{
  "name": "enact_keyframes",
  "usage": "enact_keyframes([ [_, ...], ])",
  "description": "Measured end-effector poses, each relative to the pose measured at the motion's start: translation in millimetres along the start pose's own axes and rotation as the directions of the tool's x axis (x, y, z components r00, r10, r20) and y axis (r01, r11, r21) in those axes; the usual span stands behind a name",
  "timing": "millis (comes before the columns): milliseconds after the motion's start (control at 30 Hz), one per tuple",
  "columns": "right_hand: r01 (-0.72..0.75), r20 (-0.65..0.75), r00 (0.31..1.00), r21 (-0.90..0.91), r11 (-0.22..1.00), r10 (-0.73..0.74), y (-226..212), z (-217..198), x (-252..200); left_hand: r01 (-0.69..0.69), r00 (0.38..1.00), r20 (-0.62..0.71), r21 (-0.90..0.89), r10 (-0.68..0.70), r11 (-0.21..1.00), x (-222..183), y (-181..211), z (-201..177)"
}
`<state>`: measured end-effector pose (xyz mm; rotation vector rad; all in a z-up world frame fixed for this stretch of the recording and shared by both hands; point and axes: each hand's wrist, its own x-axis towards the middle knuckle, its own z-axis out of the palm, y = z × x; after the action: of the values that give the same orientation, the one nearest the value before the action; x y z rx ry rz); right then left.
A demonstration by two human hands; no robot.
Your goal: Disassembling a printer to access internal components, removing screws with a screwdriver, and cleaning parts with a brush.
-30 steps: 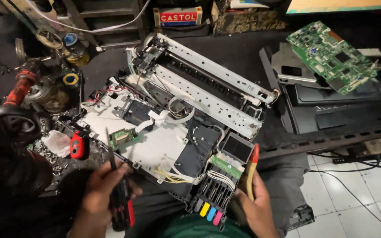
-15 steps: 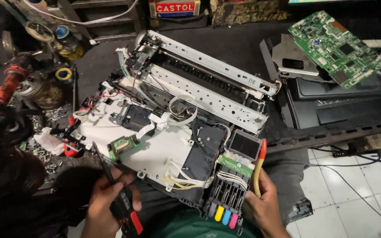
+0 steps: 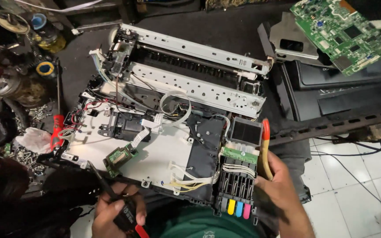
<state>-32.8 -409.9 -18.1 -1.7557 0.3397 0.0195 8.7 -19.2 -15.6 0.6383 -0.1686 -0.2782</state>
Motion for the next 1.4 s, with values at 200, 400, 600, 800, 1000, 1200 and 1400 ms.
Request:
enact_keyframes([
  [200,0.045,0.005,0.999,0.057,0.997,-0.045,7.2,13.1,-6.6,0.004,0.998,0.066,0.081,-0.009,0.997,-6.5,9.0,-1.4],
  [400,0.111,0.025,0.993,0.053,0.992,-0.112,12.7,12.4,0.1,0.015,0.975,0.222,0.052,-0.026,0.999,4.5,8.0,-23.4],
  [600,0.111,0.072,0.991,0.052,0.992,-0.115,-14.5,16.7,8.7,0.055,0.951,0.303,0.040,-0.064,0.998,13.9,15.5,-41.6],
  [800,0.120,0.061,0.990,0.089,0.989,-0.126,-9.1,25.9,2.7,0.005,0.875,0.478,0.157,-0.080,0.988,27.8,30.2,-45.5],
  [1000,0.197,0.114,0.968,0.212,0.957,-0.224,-10.1,30.6,0.5,-0.086,0.985,0.157,0.089,0.071,0.992,20.8,29.3,-3.8],
  [1200,0.099,-0.304,0.932,-0.309,0.946,-0.197,-44.7,-7.7,11.4,-0.039,0.999,-0.035,0.067,0.041,0.997,-24.8,13.2,-73.4],
  [1400,-0.278,-0.309,0.950,-0.894,0.352,-0.034,-96.2,3.7,65.2,0.130,0.901,-0.434,0.256,-0.006,0.958,-8.6,22.3,-39.0],
])
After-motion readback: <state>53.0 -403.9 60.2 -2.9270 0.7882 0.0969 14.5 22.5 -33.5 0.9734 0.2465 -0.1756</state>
